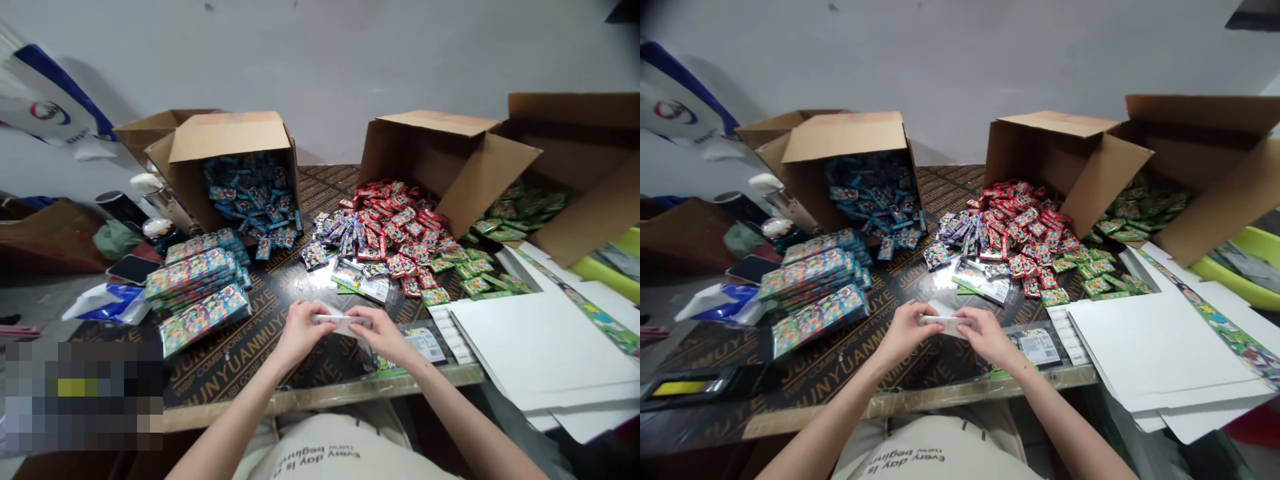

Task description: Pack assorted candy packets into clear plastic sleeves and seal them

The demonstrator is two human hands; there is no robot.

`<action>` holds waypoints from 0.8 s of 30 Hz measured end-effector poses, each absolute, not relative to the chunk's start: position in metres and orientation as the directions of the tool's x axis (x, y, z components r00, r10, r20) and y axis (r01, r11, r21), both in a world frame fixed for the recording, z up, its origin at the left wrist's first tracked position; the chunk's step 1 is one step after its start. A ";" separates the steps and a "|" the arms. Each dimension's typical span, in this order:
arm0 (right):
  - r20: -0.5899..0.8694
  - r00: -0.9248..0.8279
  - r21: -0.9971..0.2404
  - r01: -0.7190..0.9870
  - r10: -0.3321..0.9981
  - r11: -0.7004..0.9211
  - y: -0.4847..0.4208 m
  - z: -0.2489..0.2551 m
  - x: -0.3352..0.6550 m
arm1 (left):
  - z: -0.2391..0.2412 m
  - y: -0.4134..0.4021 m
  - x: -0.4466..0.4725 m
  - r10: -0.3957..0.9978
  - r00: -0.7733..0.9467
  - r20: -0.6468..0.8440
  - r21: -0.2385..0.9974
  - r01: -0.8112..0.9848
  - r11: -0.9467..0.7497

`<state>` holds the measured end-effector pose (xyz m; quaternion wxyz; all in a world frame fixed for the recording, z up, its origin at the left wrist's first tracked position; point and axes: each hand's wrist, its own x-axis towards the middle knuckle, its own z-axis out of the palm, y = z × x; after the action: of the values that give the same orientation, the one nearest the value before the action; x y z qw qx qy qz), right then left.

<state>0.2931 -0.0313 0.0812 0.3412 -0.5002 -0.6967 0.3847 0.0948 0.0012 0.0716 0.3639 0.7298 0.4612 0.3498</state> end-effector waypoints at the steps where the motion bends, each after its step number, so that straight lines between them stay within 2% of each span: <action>1: 0.080 -0.258 -0.884 0.427 0.963 0.188 -0.031 0.081 0.293 | 0.070 0.002 0.094 0.933 0.343 0.107 0.880 0.404 -0.249; 5: 0.001 -0.198 -0.917 0.392 0.980 0.081 -0.030 0.075 0.294 | 0.061 0.001 0.092 0.926 0.376 -0.028 0.961 0.265 -0.078; 9: -0.086 -0.198 -0.938 0.346 0.976 -0.012 -0.030 0.077 0.299 | 0.060 -0.001 0.087 0.893 0.425 -0.149 0.984 0.152 0.092; 13: -0.210 -0.198 -0.964 0.202 0.957 -0.170 -0.028 0.084 0.306 | 0.060 -0.004 0.084 0.854 0.468 -0.226 0.956 -0.063 0.287; 16: -0.289 -0.185 -0.957 0.072 0.939 -0.280 -0.021 0.078 0.319 | 0.046 0.001 0.089 0.834 0.445 -0.327 0.906 -0.102 0.410; 17: -0.273 -0.150 -0.960 0.107 0.950 -0.259 -0.018 0.073 0.327 | 0.037 0.004 0.092 0.849 0.398 -0.348 0.908 -0.084 0.411; 18: -0.233 -0.104 -0.955 0.213 0.967 -0.207 -0.016 0.066 0.336 | 0.028 0.008 0.094 0.871 0.338 -0.357 0.916 -0.058 0.397; 19: -0.178 -0.058 -0.913 0.382 0.982 -0.143 -0.015 0.058 0.347 | 0.018 0.012 0.096 0.891 0.279 -0.359 0.924 -0.029 0.381; 20: -0.117 -0.020 -0.809 0.581 0.993 -0.083 -0.016 0.049 0.359 | 0.008 0.017 0.098 0.904 0.233 -0.358 0.929 -0.006 0.370; 21: -0.071 -0.006 -0.643 0.765 0.997 -0.041 -0.018 0.041 0.371 | -0.001 0.021 0.098 0.911 0.205 -0.358 0.932 0.013 0.363; 23: -0.046 -0.008 -0.300 0.954 0.999 -0.006 -0.026 0.024 0.391 | -0.015 0.026 0.097 0.914 0.180 -0.363 0.932 0.049 0.360; 24: -0.049 -0.017 -0.186 0.983 0.999 0.008 -0.031 0.017 0.399 | -0.020 0.028 0.096 0.912 0.181 -0.367 0.930 0.063 0.362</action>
<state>0.3989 -0.0308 0.0173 0.0480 -0.6993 -0.7083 0.0839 0.0959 0.0278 -0.0202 0.6227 0.4504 0.5416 0.3409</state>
